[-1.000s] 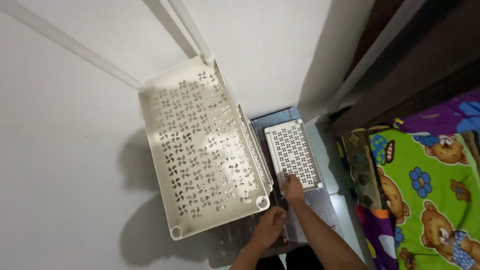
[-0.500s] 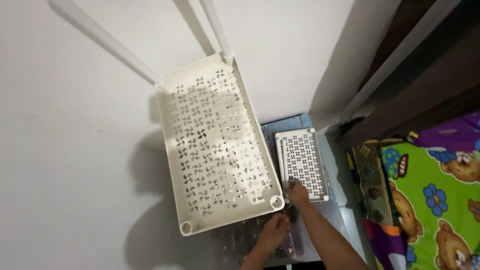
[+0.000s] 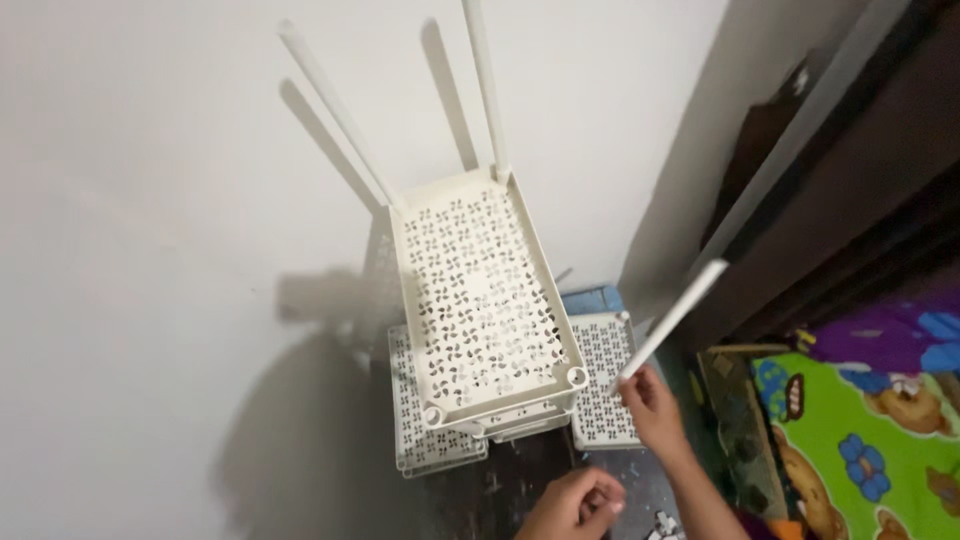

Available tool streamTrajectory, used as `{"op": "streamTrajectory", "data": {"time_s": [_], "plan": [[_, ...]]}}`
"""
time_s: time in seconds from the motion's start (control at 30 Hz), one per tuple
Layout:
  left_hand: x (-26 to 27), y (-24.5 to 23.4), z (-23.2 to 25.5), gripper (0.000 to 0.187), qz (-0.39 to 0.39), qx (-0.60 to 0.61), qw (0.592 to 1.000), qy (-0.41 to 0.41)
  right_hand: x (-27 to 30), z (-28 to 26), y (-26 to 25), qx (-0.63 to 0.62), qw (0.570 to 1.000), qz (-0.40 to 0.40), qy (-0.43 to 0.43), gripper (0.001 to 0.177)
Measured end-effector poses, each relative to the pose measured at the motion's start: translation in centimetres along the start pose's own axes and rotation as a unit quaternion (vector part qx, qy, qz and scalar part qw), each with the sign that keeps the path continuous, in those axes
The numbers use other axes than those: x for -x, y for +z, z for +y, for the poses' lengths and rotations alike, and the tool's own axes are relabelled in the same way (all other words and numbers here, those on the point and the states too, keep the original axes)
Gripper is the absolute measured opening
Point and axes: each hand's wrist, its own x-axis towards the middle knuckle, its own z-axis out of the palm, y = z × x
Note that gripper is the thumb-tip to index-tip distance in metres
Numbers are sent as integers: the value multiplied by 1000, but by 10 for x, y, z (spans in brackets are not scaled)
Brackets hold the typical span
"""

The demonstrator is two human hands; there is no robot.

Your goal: The person assembles a white plastic shelving unit by inserting cylindrical legs into corner holes of perforated trays and stacking the trays to form a multi-tier structure. The person handles trays and legs, aligns them, and secures each layer before adding the next.

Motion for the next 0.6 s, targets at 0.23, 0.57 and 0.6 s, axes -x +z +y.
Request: {"op": "streamTrajectory", "data": {"time_s": [0.23, 0.57, 0.6], "plan": [[2, -52, 159, 15, 127, -100, 967, 199, 21, -245, 3, 54, 990, -38, -126, 26], [-23, -86, 201, 25, 189, -263, 914, 244, 40, -350, 37, 243, 929, -124, -249, 28], [-23, -84, 201, 23, 201, -266, 911, 242, 40, -350, 36, 245, 930, -129, -241, 28]]}}
